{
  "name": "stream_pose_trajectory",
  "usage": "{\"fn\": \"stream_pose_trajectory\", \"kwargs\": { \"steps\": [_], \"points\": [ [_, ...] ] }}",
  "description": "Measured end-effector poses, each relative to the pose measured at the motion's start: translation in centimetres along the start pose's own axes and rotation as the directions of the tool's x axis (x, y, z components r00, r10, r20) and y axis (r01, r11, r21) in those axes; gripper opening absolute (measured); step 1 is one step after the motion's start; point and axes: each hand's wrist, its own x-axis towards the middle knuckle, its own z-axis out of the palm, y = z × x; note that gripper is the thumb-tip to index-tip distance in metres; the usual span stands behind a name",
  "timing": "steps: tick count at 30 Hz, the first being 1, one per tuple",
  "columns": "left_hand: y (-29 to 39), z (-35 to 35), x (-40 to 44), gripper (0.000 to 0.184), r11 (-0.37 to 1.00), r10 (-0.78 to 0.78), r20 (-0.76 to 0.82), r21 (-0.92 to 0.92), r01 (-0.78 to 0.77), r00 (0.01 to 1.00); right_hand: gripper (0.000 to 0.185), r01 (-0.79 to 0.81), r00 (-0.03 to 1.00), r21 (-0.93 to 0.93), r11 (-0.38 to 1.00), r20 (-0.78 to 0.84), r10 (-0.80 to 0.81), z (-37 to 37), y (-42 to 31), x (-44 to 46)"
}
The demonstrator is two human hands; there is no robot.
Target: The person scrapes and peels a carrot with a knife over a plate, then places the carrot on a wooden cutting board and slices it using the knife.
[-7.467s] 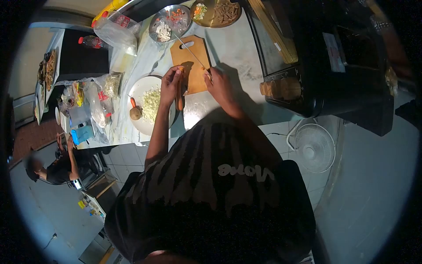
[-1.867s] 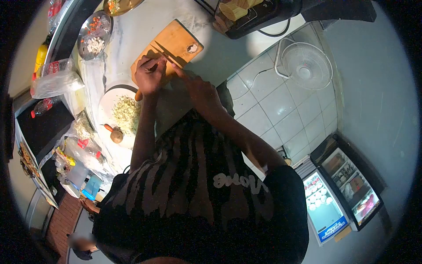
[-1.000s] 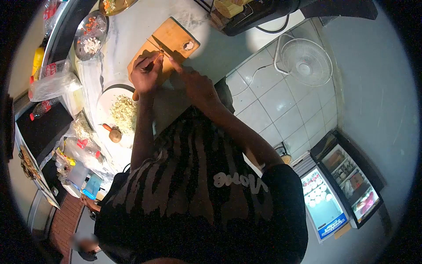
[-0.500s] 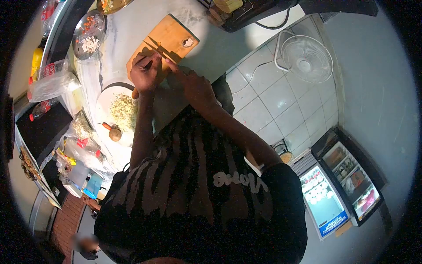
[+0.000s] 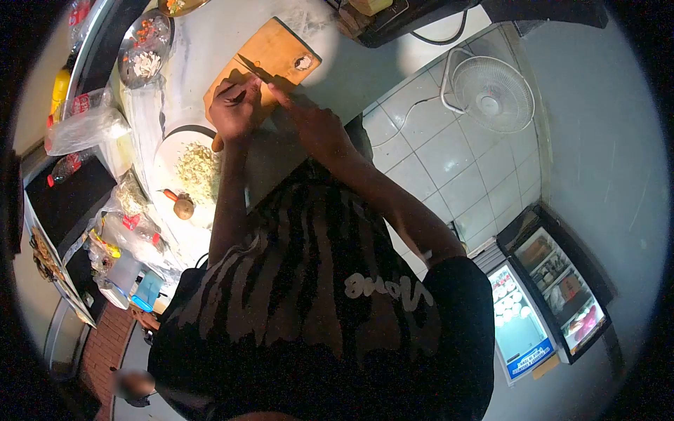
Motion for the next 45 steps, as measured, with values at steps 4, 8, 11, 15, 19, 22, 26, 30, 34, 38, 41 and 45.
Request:
{"fn": "stream_pose_trajectory", "kwargs": {
  "steps": [4, 8, 11, 15, 19, 22, 26, 30, 34, 38, 41, 45],
  "points": [
    [1.0, -0.5, 0.0, 0.018, 0.994, -0.065, 0.049, 0.093, 0.061, 0.997, 0.092, 0.008, 0.999, -0.127, 0.992, -0.035, -0.012, 0.3, -0.3, 0.8],
    [0.7, -0.5, -0.1, 0.020, 0.994, 0.019, 0.028, 0.107, -0.022, 0.999, 0.092, -0.015, 0.999, -0.174, 0.985, -0.037, 0.008, 1.0, -0.3, 0.9],
    [0.3, -0.5, -0.1, 0.020, 0.999, -0.031, 0.024, 0.015, 0.030, 0.999, 0.091, 0.070, 0.982, -0.109, 0.992, -0.169, -0.088, 1.9, 0.5, 0.3],
    [-0.3, -0.3, -0.1, 0.020, 0.999, -0.037, 0.029, -0.020, 0.037, 0.999, 0.091, 0.012, 0.998, -0.111, 0.994, -0.064, -0.020, 1.4, 0.0, -0.4],
    [-0.1, -0.5, -0.2, 0.017, 0.997, -0.058, 0.049, -0.038, 0.060, 0.997, 0.091, 0.022, 0.998, -0.077, 0.997, -0.051, -0.026, 1.4, -0.1, -0.6],
    [-0.1, -0.6, -0.1, 0.016, 1.000, -0.011, 0.042, -0.029, 0.012, 0.999, 0.092, 0.011, 1.000, -0.091, 0.996, -0.028, -0.014, 1.4, -0.2, -0.5],
    [0.1, -0.8, -0.1, 0.015, 1.000, -0.021, 0.058, -0.007, 0.022, 0.998, 0.092, 0.012, 0.998, -0.118, 0.993, -0.059, -0.019, 1.3, -0.4, -0.3],
    [0.4, -0.9, -0.1, 0.015, 1.000, -0.006, 0.057, 0.008, 0.006, 0.998, 0.092, 0.010, 0.999, -0.059, 0.998, -0.030, -0.012, 0.4, -0.9, -0.4],
    [0.5, -0.8, -0.1, 0.016, 0.999, -0.029, 0.037, -0.031, 0.030, 0.999, 0.092, 0.025, 0.999, -0.023, 0.999, -0.032, -0.026, 0.7, -0.3, 0.0],
    [0.7, -0.8, -0.2, 0.017, 0.998, -0.066, 0.037, -0.007, 0.066, 0.997, 0.092, 0.086, 0.993, 0.006, 0.996, -0.085, -0.086, 1.2, 0.6, 0.5],
    [0.7, -0.9, -0.1, 0.019, 0.996, -0.092, 0.038, 0.000, 0.092, 0.995, 0.084, -0.001, 0.996, -0.004, 1.000, 0.086, 0.001, -0.6, -0.1, 1.0],
    [1.3, -1.3, 0.0, 0.018, 0.992, -0.124, 0.060, 0.016, 0.123, 0.990, 0.082, 0.133, 0.984, -0.008, 0.991, -0.116, -0.133, -0.3, 0.0, 1.4]
  ]
}}
